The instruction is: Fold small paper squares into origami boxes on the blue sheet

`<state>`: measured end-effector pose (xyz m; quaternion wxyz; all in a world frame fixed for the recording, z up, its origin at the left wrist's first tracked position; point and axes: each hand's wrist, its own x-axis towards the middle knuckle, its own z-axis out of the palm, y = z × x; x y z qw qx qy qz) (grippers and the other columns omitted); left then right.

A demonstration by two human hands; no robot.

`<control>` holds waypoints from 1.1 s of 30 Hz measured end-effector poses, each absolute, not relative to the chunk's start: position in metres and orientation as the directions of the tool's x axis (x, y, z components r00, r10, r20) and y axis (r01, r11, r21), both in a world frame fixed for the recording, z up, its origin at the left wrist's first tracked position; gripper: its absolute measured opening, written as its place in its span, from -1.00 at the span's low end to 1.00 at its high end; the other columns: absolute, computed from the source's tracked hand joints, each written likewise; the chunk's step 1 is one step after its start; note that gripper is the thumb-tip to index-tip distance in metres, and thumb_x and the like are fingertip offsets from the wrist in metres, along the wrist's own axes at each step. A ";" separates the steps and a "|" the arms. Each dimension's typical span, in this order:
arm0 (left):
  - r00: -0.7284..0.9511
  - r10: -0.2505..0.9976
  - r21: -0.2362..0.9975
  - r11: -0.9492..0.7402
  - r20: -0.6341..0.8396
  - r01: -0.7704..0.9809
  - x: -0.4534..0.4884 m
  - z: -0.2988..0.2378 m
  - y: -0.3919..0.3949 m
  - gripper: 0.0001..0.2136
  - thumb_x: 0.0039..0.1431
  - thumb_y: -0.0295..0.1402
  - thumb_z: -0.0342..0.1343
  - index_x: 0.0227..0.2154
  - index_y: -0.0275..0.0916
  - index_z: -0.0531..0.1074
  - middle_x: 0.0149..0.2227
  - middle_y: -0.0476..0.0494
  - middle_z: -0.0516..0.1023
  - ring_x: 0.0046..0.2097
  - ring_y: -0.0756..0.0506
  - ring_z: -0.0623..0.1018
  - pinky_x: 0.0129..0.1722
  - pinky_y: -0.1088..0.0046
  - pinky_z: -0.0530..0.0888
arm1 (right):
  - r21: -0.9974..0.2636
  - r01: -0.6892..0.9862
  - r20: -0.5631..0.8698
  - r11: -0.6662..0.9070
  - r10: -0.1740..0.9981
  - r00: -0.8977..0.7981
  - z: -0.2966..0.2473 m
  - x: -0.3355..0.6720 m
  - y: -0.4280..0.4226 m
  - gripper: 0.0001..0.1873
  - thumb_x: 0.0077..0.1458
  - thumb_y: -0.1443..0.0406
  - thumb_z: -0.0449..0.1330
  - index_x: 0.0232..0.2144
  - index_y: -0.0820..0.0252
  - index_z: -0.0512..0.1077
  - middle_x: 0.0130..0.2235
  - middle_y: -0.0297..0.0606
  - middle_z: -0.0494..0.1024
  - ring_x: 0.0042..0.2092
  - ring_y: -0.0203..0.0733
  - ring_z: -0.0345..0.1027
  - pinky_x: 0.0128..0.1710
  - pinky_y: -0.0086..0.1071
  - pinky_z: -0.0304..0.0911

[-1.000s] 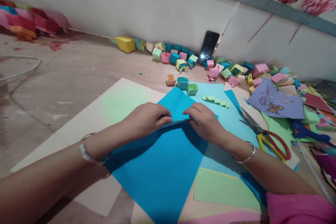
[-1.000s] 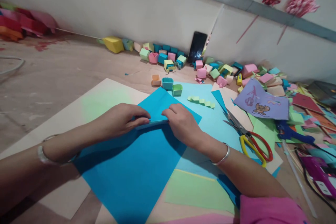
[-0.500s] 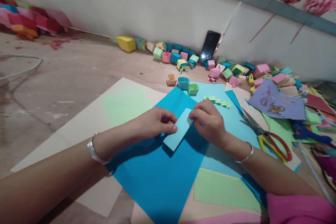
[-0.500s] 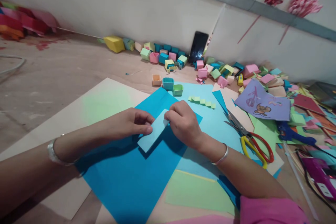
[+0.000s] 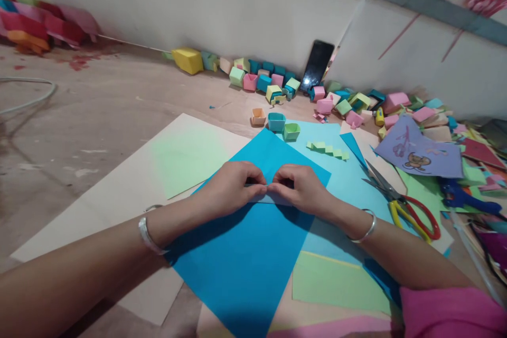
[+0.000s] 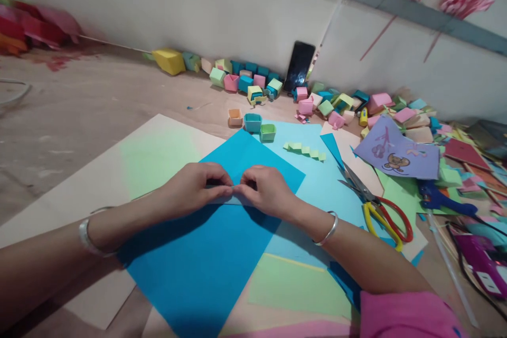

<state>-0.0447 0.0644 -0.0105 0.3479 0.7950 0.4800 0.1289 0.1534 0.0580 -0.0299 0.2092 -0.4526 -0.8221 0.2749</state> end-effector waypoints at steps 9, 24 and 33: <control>0.535 0.820 0.609 -0.322 -0.203 0.725 -0.056 -0.010 0.078 -0.83 0.01 -0.32 0.12 -0.42 -0.19 0.61 -0.37 -0.10 0.63 -0.31 -0.13 0.52 -0.32 0.41 0.34 | -0.530 0.690 -0.028 0.493 0.804 -0.595 -0.018 0.165 0.060 -0.71 0.08 0.54 0.06 -0.29 0.22 0.54 -0.26 -0.19 0.55 -0.22 -0.20 0.37 -0.24 -0.38 0.20; 0.521 0.790 0.651 -0.214 -0.324 0.728 -0.062 -0.004 0.088 -0.81 -0.04 -0.25 0.16 -0.38 -0.18 0.59 -0.55 0.01 0.52 -0.48 -0.03 0.42 -0.48 0.50 0.27 | -0.872 0.470 -0.243 0.137 0.712 -0.659 -0.011 0.191 0.087 -0.47 -0.09 0.53 -0.06 -0.13 0.21 0.53 -0.16 -0.26 0.59 -0.18 -0.28 0.44 -0.11 -0.33 0.36; 0.525 0.744 0.811 0.038 -0.413 0.584 -0.070 -0.009 0.096 -0.78 -0.07 -0.22 0.21 -0.37 -0.21 0.56 -0.53 0.02 0.50 -0.47 0.00 0.43 -0.43 0.49 0.36 | -0.916 0.399 -0.227 0.035 0.776 -0.589 -0.009 0.190 0.084 -0.60 -0.01 0.47 0.05 -0.14 0.17 0.52 -0.18 -0.28 0.59 -0.21 -0.27 0.44 -0.17 -0.33 0.38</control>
